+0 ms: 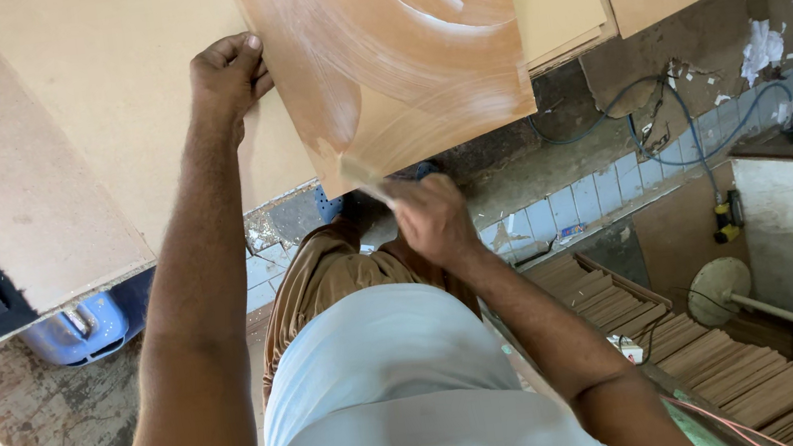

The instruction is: The person spreads white glue from a bag onto a large cardboard sheet using a small handheld pad, smoothing it across the surface. They then lay a black decorative fabric panel with gold calligraphy onto the glued board, press it flat by hand, and stack the finished mounted panel onto a pile of similar panels.

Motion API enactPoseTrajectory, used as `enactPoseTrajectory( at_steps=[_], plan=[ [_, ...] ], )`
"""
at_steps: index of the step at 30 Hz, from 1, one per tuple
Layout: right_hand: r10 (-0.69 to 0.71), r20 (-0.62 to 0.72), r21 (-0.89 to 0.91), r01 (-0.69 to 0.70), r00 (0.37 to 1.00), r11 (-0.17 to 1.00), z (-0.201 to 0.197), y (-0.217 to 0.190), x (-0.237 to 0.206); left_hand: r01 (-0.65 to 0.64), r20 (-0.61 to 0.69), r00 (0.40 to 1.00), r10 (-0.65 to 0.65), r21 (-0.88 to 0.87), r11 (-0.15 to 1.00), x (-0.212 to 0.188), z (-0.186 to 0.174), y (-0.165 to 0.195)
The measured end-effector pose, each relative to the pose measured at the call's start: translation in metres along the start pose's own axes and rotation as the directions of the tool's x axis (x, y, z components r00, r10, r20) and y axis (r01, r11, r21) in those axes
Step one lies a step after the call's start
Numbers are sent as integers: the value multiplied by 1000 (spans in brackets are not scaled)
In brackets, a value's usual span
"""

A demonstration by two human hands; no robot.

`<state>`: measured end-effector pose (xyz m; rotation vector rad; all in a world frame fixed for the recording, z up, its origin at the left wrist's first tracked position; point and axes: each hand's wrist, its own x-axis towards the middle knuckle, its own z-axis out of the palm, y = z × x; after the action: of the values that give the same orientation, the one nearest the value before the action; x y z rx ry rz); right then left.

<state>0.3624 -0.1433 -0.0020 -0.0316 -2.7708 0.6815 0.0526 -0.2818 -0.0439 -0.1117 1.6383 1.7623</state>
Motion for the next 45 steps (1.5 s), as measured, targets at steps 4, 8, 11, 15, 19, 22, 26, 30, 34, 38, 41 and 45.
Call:
enactPoseTrajectory(
  at_steps=[4, 8, 11, 15, 19, 22, 26, 30, 34, 38, 41, 45],
  plan=[
    [110, -109, -172, -128, 988, 977, -2, 9, 29, -46, 14, 999, 46, -41, 998, -1, -3, -3],
    [-221, 52, -150, 227, 974, 962, 20, -38, 28, -53, 15, 998, 53, -50, 997, -3, -6, 0],
    [-199, 96, 125, 186, 975, 974, 14, -44, 27, -52, 19, 998, 53, -48, 998, -5, -6, 5],
    [107, -204, -53, -120, 973, 991, -19, 25, 68, -37, -5, 999, 37, 25, 999, -10, -5, 11],
    [267, -393, -289, -395, 880, 872, -52, 87, 112, -31, -20, 999, 33, 61, 998, -13, -5, 14],
    [211, -307, -254, -294, 928, 922, -29, 67, 128, -22, -29, 999, 24, 61, 998, -11, -7, 12],
    [-92, 78, -163, 104, 993, 981, 22, -3, 82, -41, -5, 999, 41, 24, 999, -5, -9, 7],
    [-320, 147, -20, 327, 936, 945, 15, -45, 33, -47, 12, 999, 47, -5, 999, -2, -12, 3],
    [-117, 66, -121, 124, 991, 985, 13, -27, 40, -45, -17, 999, 46, 13, 999, -3, -15, 0],
    [-163, 98, -133, 175, 982, 976, 27, -22, 38, -56, -11, 998, 55, -43, 998, -4, -9, 0],
    [-253, 188, 55, 247, 949, 967, 15, -21, 15, -71, -41, 997, 70, -34, 997, -4, -1, -1],
    [-104, 43, -25, 105, 994, 994, -20, 34, 21, -76, -63, 995, 74, -27, 997, -5, 5, -1]
  ],
)
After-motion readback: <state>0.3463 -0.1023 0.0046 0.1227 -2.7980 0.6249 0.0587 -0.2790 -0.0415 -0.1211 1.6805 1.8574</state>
